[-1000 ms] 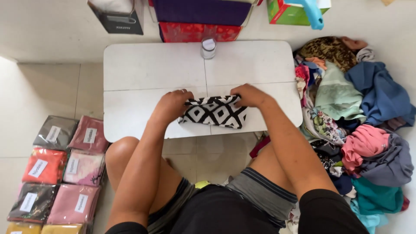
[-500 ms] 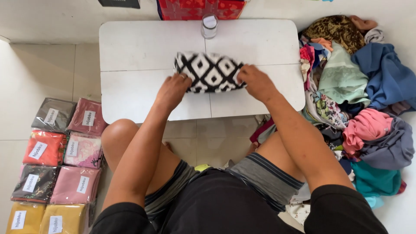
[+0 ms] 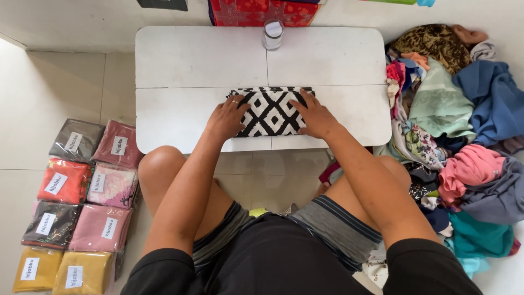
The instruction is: The person uses a blue lint roller to roll over a black and white patterned fabric laid on a white table. The person repeatedly folds the fabric in half and continues rolling it until it is tightly rolled into a small bundle.
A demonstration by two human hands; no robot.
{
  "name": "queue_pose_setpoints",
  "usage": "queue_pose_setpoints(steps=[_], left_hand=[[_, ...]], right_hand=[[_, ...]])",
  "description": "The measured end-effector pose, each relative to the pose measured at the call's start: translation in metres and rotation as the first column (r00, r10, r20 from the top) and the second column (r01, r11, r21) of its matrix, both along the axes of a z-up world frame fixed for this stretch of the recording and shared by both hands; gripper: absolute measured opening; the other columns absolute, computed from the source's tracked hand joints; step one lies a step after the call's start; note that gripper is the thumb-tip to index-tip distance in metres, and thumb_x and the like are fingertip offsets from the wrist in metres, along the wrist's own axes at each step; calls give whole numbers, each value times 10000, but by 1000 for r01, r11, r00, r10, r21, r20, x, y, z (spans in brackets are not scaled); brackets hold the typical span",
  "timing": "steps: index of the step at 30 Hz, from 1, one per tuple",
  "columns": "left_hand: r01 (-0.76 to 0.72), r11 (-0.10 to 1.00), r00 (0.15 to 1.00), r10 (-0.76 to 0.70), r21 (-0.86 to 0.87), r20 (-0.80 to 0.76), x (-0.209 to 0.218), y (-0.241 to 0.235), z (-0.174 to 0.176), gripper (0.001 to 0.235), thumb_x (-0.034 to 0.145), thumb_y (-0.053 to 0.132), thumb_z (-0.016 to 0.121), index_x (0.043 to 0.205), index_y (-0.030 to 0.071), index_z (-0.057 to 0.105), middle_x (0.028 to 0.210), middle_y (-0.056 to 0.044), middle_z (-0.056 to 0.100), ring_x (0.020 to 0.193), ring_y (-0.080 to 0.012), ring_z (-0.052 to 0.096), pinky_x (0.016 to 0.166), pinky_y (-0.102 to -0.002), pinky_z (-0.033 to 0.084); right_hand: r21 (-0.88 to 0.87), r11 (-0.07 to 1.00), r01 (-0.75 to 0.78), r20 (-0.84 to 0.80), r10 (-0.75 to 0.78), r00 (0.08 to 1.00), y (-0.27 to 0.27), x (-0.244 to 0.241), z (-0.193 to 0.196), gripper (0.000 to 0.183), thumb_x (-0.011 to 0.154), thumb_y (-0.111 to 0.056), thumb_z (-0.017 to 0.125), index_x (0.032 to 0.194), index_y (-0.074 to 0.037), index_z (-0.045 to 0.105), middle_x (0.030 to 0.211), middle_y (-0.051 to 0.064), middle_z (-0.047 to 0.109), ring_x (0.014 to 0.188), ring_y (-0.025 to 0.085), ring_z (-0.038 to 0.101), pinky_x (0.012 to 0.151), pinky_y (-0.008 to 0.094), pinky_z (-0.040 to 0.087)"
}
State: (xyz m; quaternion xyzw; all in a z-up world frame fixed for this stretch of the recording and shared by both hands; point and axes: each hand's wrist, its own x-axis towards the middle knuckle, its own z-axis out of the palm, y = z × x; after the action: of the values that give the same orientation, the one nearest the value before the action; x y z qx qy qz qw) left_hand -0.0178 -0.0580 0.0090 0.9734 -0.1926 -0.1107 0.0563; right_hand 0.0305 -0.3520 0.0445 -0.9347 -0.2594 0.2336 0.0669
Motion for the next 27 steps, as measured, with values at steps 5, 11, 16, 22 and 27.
queue_pose_setpoints(steps=[5, 11, 16, 22, 27], left_hand=[[-209, 966, 962, 175, -155, -209, 2, 6, -9, 680, 829, 262, 839, 1448, 193, 568, 1584, -90, 402, 1485, -330, 375, 1110, -504, 467], [-147, 981, 982, 130, -124, -140, 13, 12, -21, 602, 796, 348, 849, 1347, 220, 645, 1478, -68, 520, 1456, -303, 417, 1194, -562, 315], [-161, 954, 985, 141, -253, -96, 16, 1, 2, 443, 834, 253, 784, 1261, 189, 684, 1371, -65, 589, 1301, -277, 536, 1107, -483, 402], [-197, 932, 978, 167, -306, -121, 18, 11, -34, 402, 765, 173, 773, 1162, 179, 710, 1279, -33, 630, 1226, -248, 565, 1055, -401, 441], [-212, 912, 977, 195, -350, -82, 13, 14, -17, 379, 757, 124, 782, 1127, 172, 719, 1256, -22, 638, 1207, -236, 574, 1028, -392, 460]], right_hand=[[-130, 991, 12, -126, -28, 992, -12, 9, -26, 941, 865, -304, 782, 1642, -305, 251, 1742, 92, 26, 1591, 305, 85, 1223, 635, 174], [1, 998, 57, -125, -56, 991, -10, 20, 6, 765, 939, -317, 709, 1612, -299, 345, 1673, 131, 303, 1536, 326, 293, 1220, 629, 196], [369, 916, -155, 762, -202, 615, -20, 58, 122, 426, 924, -230, 723, 1313, -111, 596, 1243, 117, 599, 1123, 321, 548, 903, 466, 412], [217, 969, 120, 957, -235, 168, -60, 126, 185, 346, 912, -304, 818, 1079, -118, 578, 1050, 85, 520, 922, 254, 480, 755, 378, 398], [265, 881, 392, 680, -459, 572, -101, 168, 163, 484, 980, -123, 700, 1383, -156, 433, 952, 215, 692, 810, 441, 712, 671, 544, 555]])
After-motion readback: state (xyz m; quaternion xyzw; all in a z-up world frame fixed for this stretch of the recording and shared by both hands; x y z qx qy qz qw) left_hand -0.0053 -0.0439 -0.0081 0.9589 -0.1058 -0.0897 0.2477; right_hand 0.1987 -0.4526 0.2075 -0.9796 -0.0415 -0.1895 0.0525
